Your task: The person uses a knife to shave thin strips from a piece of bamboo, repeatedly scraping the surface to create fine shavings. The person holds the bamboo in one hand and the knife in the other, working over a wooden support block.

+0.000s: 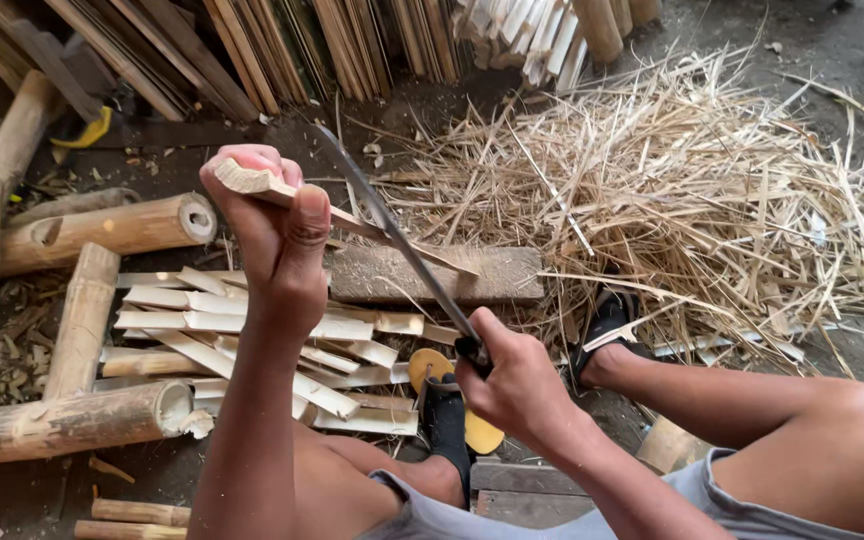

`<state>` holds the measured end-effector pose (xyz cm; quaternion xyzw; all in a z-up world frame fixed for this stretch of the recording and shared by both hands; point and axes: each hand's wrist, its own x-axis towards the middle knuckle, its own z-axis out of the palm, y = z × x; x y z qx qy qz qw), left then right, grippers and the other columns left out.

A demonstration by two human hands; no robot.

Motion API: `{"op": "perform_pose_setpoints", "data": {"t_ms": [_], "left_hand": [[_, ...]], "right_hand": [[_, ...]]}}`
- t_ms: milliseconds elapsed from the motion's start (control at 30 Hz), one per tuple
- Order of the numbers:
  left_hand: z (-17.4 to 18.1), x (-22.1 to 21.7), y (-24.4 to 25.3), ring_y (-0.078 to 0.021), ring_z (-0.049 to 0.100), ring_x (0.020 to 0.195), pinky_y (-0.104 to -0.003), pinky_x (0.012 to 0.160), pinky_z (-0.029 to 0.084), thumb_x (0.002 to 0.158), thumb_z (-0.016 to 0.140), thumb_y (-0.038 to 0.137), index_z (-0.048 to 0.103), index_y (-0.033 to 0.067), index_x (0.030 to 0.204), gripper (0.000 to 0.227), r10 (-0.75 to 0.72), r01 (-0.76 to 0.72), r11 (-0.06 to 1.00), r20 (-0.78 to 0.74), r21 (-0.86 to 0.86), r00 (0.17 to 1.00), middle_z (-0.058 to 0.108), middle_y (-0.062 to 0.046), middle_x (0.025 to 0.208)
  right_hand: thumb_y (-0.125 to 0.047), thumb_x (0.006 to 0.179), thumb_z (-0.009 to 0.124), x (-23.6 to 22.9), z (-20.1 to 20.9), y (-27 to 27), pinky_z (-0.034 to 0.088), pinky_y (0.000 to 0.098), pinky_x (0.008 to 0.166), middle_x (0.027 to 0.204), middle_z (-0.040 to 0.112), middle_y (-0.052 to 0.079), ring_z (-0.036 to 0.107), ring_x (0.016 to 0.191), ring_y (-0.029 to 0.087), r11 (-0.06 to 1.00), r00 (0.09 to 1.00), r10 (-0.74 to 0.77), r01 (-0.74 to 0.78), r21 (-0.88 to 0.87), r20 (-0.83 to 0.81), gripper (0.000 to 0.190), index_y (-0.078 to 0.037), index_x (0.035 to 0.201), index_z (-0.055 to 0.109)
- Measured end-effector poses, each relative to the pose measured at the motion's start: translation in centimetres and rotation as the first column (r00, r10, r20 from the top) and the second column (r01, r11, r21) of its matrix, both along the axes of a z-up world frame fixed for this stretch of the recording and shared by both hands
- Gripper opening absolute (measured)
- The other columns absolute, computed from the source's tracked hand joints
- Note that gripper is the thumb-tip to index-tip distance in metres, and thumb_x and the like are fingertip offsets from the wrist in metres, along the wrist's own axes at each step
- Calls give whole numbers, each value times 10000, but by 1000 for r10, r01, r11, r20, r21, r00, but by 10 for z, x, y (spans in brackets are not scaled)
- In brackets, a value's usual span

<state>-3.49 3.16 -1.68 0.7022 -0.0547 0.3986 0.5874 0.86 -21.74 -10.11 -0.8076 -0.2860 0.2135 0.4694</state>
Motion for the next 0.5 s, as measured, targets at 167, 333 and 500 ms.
{"op": "perform_pose_setpoints", "data": {"t_ms": [167, 333, 500], "left_hand": [[8, -2, 16, -98, 428, 931, -208, 810, 431, 1204, 618, 255, 356, 155, 1272, 288, -11, 11, 998, -13, -58, 1000, 401, -7, 1089], [1, -7, 18, -94, 405, 904, -210, 824, 386, 1201, 629, 223, 366, 169, 1262, 275, -56, 56, 998, -3, -24, 998, 386, 19, 1070], [4, -3, 32, -94, 406, 898, -217, 835, 385, 1221, 620, 194, 377, 159, 1284, 254, -65, 65, 993, -2, -104, 998, 404, 15, 1046]], "right_hand": [[-110, 863, 599, 10, 23, 8, 509, 492, 480, 587, 631, 162, 643, 507, 342, 960, 963, -49, -27, -278, -265, 209, -72, 1055, 526], [-105, 854, 689, 8, -20, -6, 480, 433, 480, 572, 609, 172, 623, 517, 296, 996, 991, 83, -80, -30, 108, 243, -13, 1020, 538], [-76, 881, 576, 28, -104, 12, 567, 479, 508, 649, 642, 155, 674, 559, 347, 928, 971, -76, -14, -372, -227, 320, -62, 1196, 520]]}}
